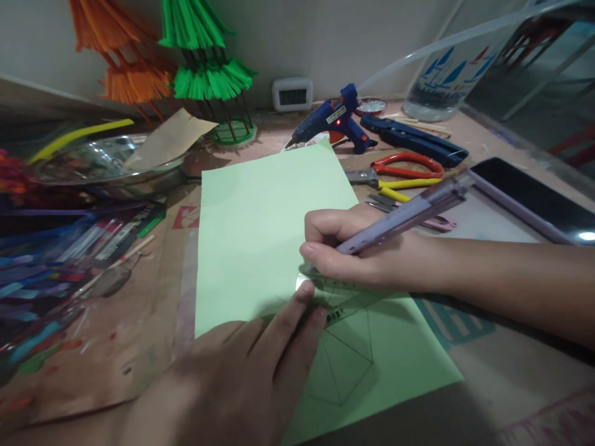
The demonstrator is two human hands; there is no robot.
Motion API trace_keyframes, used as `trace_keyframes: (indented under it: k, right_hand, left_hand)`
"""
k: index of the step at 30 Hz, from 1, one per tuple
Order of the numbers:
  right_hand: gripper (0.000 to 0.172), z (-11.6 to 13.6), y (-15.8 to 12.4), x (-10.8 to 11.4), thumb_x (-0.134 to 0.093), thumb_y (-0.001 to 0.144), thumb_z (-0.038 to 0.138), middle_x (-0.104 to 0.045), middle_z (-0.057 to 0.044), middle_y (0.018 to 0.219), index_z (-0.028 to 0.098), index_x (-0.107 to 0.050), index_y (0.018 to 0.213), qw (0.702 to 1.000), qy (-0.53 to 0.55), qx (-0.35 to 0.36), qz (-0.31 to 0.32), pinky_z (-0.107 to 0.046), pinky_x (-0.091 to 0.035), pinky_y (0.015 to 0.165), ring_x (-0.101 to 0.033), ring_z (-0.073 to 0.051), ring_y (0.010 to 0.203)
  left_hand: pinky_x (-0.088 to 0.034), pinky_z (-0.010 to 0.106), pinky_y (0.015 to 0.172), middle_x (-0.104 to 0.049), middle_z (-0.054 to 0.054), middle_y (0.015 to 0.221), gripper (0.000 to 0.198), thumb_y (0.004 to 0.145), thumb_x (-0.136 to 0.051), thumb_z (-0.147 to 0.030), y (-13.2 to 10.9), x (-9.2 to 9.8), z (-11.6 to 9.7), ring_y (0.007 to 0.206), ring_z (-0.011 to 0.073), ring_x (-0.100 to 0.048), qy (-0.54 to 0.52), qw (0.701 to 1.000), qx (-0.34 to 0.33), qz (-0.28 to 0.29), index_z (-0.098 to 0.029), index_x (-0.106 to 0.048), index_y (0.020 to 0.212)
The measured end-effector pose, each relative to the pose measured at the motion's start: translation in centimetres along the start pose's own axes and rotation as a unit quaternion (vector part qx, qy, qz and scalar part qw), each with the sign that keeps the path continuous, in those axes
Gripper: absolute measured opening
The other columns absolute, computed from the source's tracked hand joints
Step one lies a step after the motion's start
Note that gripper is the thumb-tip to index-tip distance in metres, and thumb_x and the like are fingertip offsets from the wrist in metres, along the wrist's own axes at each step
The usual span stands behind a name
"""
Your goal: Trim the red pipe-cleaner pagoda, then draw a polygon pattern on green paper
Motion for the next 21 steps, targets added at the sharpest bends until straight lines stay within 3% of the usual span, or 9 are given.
trace_keyframes:
  k: [6,10,18,21]
  right_hand:
    - [0.028,0.01,-0.03,-0.15,-0.055,0.099,0.026,-0.042,0.008,0.062,0.021,-0.044,0.073,1.000,0.002,-0.018,0.011,-0.022,-0.029,0.051,-0.039,-0.007,0.055]
    - [0.028,0.13,0.01,-0.16,-0.055,0.100,0.025,-0.043,0.008,0.063,0.021,-0.046,0.074,1.000,-0.002,-0.013,0.012,-0.022,-0.029,0.050,-0.040,-0.007,0.055]
    - [0.029,0.38,-0.02,-0.04,-0.054,0.099,0.029,-0.044,0.008,0.059,0.021,-0.044,0.073,0.999,-0.029,-0.034,0.031,-0.024,-0.027,0.051,-0.040,-0.007,0.053]
    - [0.029,0.48,-0.10,-0.01,-0.052,0.097,0.027,-0.041,0.008,0.058,0.022,-0.041,0.071,0.999,-0.032,-0.034,0.026,-0.025,-0.025,0.051,-0.039,-0.007,0.052]
  left_hand:
    - [-0.056,0.031,0.055,-0.076,0.007,0.133,0.064,0.089,-0.032,0.000,0.16,0.25,-0.20,0.075,0.0185,-0.076,0.021,1.000,0.008,0.017,-0.018,-0.060,0.144]
    - [-0.055,0.032,0.053,-0.075,0.009,0.134,0.064,0.087,-0.034,0.001,0.05,0.20,-0.23,0.075,0.0198,-0.076,0.012,1.000,0.008,-0.002,-0.016,-0.061,0.143]
    - [-0.059,0.032,0.058,-0.075,0.009,0.135,0.058,0.093,-0.031,-0.003,0.03,0.11,-0.02,0.084,0.0197,-0.079,-0.007,1.000,0.013,-0.007,-0.015,-0.060,0.142]
    - [-0.058,0.032,0.052,-0.078,0.008,0.128,0.056,0.094,-0.030,-0.004,0.17,0.11,0.04,0.076,0.0191,-0.079,-0.009,1.000,0.013,-0.023,-0.015,-0.064,0.137]
Point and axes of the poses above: each hand's wrist, its own y-axis towards the middle knuckle, its own x-axis out of the back of the hand, z = x × y, the point moved 2 cm from there along y, towards the middle knuckle
